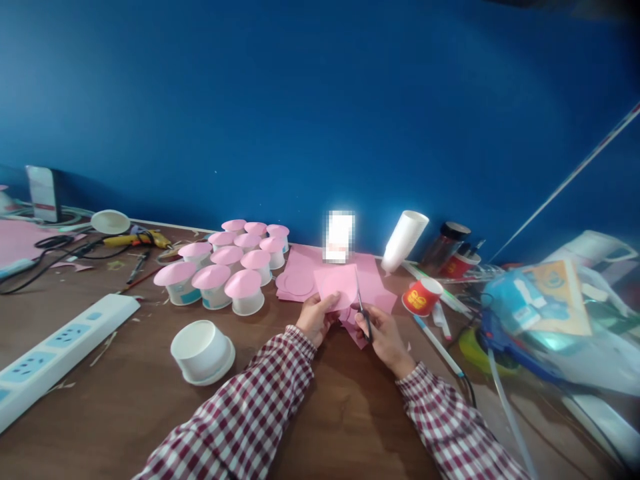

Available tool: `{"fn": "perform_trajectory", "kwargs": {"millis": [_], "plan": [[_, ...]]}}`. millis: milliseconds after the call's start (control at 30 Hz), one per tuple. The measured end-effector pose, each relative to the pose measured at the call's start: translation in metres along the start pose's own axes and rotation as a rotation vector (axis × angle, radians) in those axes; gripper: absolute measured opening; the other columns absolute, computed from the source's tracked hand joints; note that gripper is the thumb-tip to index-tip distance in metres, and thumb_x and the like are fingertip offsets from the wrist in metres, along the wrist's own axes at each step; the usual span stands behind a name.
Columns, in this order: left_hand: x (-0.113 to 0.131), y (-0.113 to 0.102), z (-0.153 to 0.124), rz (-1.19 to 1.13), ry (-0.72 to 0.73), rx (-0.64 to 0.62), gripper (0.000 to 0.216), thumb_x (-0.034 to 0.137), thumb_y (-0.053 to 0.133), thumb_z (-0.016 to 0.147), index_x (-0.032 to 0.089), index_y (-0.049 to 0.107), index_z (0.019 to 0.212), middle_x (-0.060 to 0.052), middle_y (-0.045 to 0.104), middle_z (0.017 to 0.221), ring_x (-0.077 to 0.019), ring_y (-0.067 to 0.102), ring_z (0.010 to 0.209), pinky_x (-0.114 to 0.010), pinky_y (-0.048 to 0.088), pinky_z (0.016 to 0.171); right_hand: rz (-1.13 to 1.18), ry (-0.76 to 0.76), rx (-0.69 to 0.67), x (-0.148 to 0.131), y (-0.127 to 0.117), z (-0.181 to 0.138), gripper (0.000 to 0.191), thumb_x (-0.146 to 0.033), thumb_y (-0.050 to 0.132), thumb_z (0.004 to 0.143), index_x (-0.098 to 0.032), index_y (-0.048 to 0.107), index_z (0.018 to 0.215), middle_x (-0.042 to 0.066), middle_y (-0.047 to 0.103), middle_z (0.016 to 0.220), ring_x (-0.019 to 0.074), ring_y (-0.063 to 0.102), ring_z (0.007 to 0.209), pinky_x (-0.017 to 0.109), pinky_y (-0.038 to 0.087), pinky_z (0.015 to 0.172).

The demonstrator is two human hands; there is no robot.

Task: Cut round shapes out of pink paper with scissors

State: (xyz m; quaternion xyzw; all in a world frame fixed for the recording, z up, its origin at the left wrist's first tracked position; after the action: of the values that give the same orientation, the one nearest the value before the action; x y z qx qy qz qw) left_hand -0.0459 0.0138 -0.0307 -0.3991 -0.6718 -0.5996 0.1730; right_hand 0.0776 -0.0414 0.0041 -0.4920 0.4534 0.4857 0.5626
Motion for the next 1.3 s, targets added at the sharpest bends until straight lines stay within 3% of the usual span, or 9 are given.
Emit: {"fn": "perform_trajectory", "kwargs": {"millis": [733, 967, 1300], "plan": [[0.0036, 0.0028, -0.004, -0.01, -0.002, 0.006, 0.025, 0.021, 0.075, 0.063, 0.009, 0.065, 0.082, -0.006, 0.065, 0.07, -0.0095, 0.057, 0.054, -0.019, 0.047, 0.046, -0.024, 0.005, 0.015, -0.0008, -0.0016, 0.0003, 0.042, -0.046, 0.064, 0.075, -0.015, 0.063, 0.103, -0.002, 0.052, 0.063, 0.0106, 0.049, 0.052, 0.021, 0.041, 0.046], [0.0023, 0.0021, -0.0027, 0.014, -0.004, 0.016, 0.027, 0.023, 0.077, 0.061, 0.008, 0.064, 0.08, -0.006, 0.064, 0.068, -0.0102, 0.057, 0.053, -0.02, 0.046, 0.046, 0.0, -0.013, 0.007, -0.0008, -0.0015, 0.0009, 0.041, -0.045, 0.065, 0.075, -0.016, 0.062, 0.104, -0.001, 0.056, 0.068, 0.0118, 0.052, 0.057, 0.023, 0.045, 0.052], [0.0027, 0.0045, -0.0038, 0.059, 0.005, -0.018, 0.035, 0.028, 0.078, 0.059, 0.007, 0.065, 0.084, -0.009, 0.066, 0.072, -0.0135, 0.06, 0.057, -0.022, 0.045, 0.047, 0.017, 0.056, 0.041, -0.0068, -0.0008, -0.0011, 0.043, -0.048, 0.068, 0.069, -0.016, 0.064, 0.097, 0.0, 0.057, 0.064, 0.0131, 0.053, 0.056, 0.024, 0.046, 0.05]]}}
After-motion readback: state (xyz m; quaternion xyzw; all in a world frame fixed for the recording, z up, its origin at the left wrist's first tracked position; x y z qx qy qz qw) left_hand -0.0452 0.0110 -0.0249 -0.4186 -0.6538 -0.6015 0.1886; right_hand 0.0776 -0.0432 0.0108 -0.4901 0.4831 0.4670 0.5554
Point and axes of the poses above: each hand's wrist, its own z-axis towards the middle knuckle, its own y-axis out of the palm, x = y × z, the point moved 8 cm from there along z, towards the middle knuckle
